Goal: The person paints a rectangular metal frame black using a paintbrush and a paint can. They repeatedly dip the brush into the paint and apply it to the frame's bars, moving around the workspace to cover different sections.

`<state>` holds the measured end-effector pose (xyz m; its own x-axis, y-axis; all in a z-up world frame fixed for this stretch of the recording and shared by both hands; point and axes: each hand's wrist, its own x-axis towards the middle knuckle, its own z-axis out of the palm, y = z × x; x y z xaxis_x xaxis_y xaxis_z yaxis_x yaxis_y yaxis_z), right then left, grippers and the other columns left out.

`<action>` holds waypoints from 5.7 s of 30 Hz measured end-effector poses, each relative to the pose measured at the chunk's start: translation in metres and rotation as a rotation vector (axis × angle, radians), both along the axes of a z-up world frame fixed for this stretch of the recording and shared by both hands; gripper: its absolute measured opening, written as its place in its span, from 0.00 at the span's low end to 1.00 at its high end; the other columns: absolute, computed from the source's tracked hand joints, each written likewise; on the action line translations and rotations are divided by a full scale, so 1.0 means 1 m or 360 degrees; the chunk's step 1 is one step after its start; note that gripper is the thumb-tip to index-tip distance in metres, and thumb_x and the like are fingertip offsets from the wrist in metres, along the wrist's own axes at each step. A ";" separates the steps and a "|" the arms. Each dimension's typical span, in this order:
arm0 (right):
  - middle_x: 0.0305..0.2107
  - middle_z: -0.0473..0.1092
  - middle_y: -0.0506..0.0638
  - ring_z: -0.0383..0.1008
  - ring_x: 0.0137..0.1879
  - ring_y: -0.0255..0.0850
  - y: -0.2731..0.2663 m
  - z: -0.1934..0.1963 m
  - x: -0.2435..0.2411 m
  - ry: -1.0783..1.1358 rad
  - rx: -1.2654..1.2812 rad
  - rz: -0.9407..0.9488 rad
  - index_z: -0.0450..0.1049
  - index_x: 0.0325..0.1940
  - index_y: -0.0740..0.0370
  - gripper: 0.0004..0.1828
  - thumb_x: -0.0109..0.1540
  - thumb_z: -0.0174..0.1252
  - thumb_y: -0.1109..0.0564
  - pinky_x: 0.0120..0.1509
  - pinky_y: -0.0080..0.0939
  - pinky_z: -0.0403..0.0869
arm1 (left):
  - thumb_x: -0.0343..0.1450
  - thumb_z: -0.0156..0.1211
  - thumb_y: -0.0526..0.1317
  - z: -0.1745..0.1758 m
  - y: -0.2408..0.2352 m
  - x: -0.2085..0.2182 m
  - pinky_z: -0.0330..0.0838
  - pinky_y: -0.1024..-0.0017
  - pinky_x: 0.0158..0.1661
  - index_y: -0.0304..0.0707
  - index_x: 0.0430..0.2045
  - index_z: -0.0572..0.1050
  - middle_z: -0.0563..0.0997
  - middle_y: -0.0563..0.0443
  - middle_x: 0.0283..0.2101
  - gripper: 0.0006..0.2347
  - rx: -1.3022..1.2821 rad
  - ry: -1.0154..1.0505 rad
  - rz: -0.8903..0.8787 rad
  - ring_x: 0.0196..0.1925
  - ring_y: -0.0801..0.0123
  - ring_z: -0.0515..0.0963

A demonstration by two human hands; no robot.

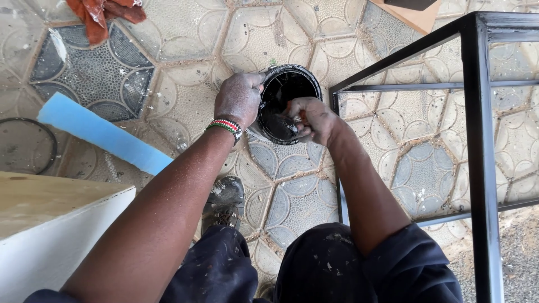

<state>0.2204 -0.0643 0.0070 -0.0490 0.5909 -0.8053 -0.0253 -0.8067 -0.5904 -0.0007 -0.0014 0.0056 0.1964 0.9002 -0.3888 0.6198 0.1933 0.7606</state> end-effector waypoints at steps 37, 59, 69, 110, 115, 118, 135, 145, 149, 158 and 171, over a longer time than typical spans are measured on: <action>0.27 0.76 0.46 0.73 0.26 0.33 -0.009 0.048 0.137 -0.1118 0.1775 -0.1739 0.83 0.47 0.58 0.12 0.73 0.79 0.51 0.34 0.38 0.72 | 0.81 0.66 0.36 0.028 -0.005 0.059 0.74 0.32 0.72 0.30 0.73 0.79 0.77 0.23 0.72 0.22 0.0484 0.0077 0.0128 0.75 0.25 0.77; 0.34 0.79 0.57 0.88 0.34 0.46 0.010 -0.228 0.144 -0.0188 0.1132 -0.1821 0.77 0.50 0.62 0.09 0.71 0.71 0.68 0.32 0.39 0.86 | 0.80 0.67 0.39 0.029 -0.030 0.116 0.79 0.45 0.68 0.40 0.58 0.86 0.86 0.36 0.56 0.13 0.0588 -0.0374 -0.0151 0.67 0.38 0.86; 0.41 0.83 0.58 0.86 0.45 0.43 -0.044 0.008 0.139 0.0587 0.1412 -0.1719 0.75 0.53 0.54 0.02 0.81 0.60 0.58 0.50 0.37 0.84 | 0.79 0.64 0.41 0.024 -0.029 0.143 0.82 0.51 0.65 0.40 0.55 0.88 0.87 0.37 0.50 0.13 0.0260 -0.0488 0.0132 0.62 0.46 0.88; 0.52 0.87 0.56 0.91 0.64 0.61 0.069 -0.154 0.079 -0.2404 0.0490 0.0962 0.83 0.66 0.62 0.20 0.74 0.53 0.58 0.59 0.61 0.90 | 0.79 0.62 0.32 0.086 0.018 0.141 0.75 0.80 0.23 0.32 0.45 0.82 0.70 0.57 0.26 0.05 -0.0659 -0.1860 0.0847 0.21 0.85 0.75; 0.49 0.88 0.57 0.91 0.60 0.63 0.057 -0.181 0.081 -0.2287 0.0387 0.0888 0.85 0.63 0.64 0.22 0.74 0.51 0.54 0.57 0.66 0.90 | 0.79 0.66 0.39 0.060 0.020 0.152 0.87 0.67 0.30 0.40 0.46 0.84 0.84 0.42 0.30 0.05 -0.0680 -0.1742 0.0841 0.28 0.70 0.87; 0.46 0.89 0.57 0.92 0.57 0.65 0.054 -0.183 0.085 -0.2222 0.0324 0.0809 0.87 0.62 0.64 0.24 0.74 0.49 0.52 0.55 0.70 0.89 | 0.80 0.65 0.40 0.055 0.025 0.156 0.89 0.65 0.34 0.40 0.48 0.83 0.86 0.40 0.32 0.06 -0.0677 -0.1712 0.0825 0.31 0.67 0.90; 0.46 0.90 0.55 0.92 0.53 0.65 0.012 0.143 0.060 -0.2277 0.0867 -0.0310 0.81 0.69 0.57 0.20 0.72 0.63 0.65 0.59 0.70 0.87 | 0.81 0.63 0.41 0.091 0.024 0.163 0.85 0.77 0.32 0.42 0.48 0.84 0.89 0.43 0.32 0.07 -0.0380 -0.1645 0.0891 0.30 0.68 0.92; 0.30 0.74 0.46 0.74 0.28 0.32 -0.040 0.261 0.079 -0.1311 0.1136 -0.1026 0.80 0.47 0.55 0.06 0.70 0.71 0.61 0.16 0.34 0.61 | 0.83 0.62 0.40 0.107 -0.083 0.164 0.81 0.74 0.26 0.35 0.42 0.85 0.85 0.48 0.30 0.08 -0.0324 -0.1482 0.1032 0.27 0.72 0.84; 0.33 0.80 0.55 0.77 0.28 0.39 -0.105 0.265 0.127 -0.0866 0.0645 -0.0999 0.83 0.43 0.51 0.06 0.73 0.73 0.57 0.26 0.29 0.65 | 0.85 0.63 0.48 0.151 -0.131 0.148 0.82 0.74 0.34 0.42 0.54 0.88 0.91 0.42 0.35 0.13 -0.0788 -0.1190 0.1041 0.32 0.67 0.90; 0.39 0.72 0.52 0.72 0.37 0.40 -0.074 0.347 0.087 -0.0588 0.0275 -0.0370 0.78 0.66 0.64 0.13 0.76 0.59 0.65 0.40 0.34 0.69 | 0.86 0.59 0.51 0.241 -0.163 0.118 0.87 0.60 0.51 0.33 0.66 0.84 0.92 0.28 0.50 0.21 -0.1248 -0.1369 0.1337 0.45 0.53 0.91; 0.54 0.82 0.58 0.84 0.63 0.51 0.120 0.405 0.195 -0.1850 0.1049 0.1611 0.87 0.64 0.68 0.10 0.81 0.70 0.61 0.69 0.48 0.77 | 0.79 0.56 0.62 0.252 -0.106 0.164 0.73 0.61 0.77 0.43 0.76 0.78 0.82 0.43 0.81 0.32 -0.0982 -0.1714 0.0859 0.84 0.61 0.78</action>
<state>0.4152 0.0559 0.4125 -0.1920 0.9246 -0.3290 0.9780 0.1525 -0.1421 0.1632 -0.1073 0.2579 0.3376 0.6971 -0.6325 -0.4851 0.7047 0.5177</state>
